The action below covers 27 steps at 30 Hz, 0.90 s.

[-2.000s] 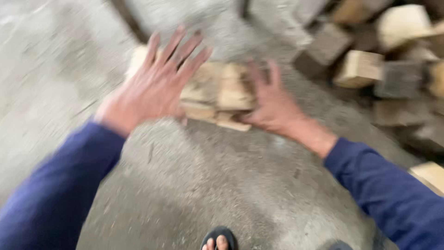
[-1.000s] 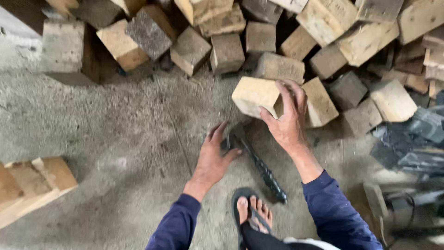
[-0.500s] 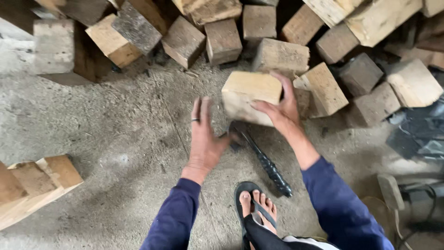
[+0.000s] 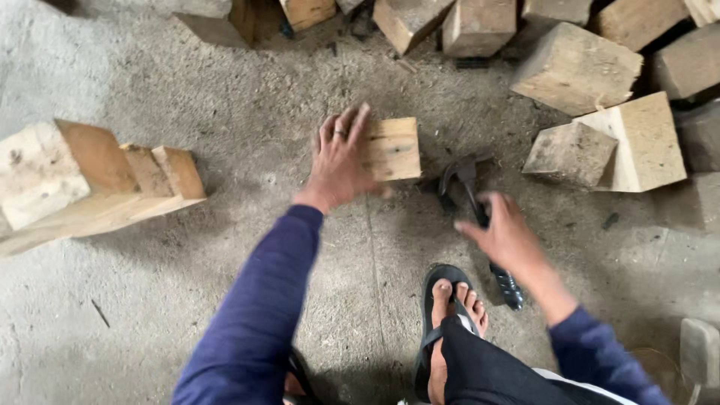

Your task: The person arranges small wooden blocks on the floor and uses a hammer to tap them into alignment. They then move the aligned blocks onto a workbench, pick up nails from a container, and hammer the nails into the blocks to secure them.

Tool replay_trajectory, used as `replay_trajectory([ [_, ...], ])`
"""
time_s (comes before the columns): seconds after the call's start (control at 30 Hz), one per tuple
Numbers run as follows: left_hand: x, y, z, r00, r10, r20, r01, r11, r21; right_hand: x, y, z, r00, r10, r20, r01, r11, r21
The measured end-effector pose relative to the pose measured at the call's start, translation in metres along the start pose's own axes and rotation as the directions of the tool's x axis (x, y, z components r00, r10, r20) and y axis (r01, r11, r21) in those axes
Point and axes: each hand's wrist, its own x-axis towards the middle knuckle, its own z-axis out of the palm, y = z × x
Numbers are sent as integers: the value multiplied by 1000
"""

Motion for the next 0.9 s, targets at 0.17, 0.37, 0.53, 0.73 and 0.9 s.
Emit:
replay_trajectory([
  [0.17, 0, -77, -31, 812, -228, -537, -481, 261, -837, -41, 9, 39, 955, 79, -286, -118, 986, -118],
  [0.37, -10, -35, -48, 972, -113, -205, 33, 933, -359, -33, 28, 47, 955, 14, -295, -33, 998, -62],
  [0.53, -15, 43, -5, 901, 300, -314, -212, 935, 285, -37, 17, 33, 933, -88, -350, 68, 995, -69],
  [0.73, 2, 22, 15, 917, 239, -320, -203, 969, 143, -35, 41, -57, 787, 93, -610, -58, 995, 77],
  [0.9, -9, -7, 4, 987, 56, -153, -19, 973, 231, 14, 155, -116, 740, 522, -423, -506, 847, 160],
])
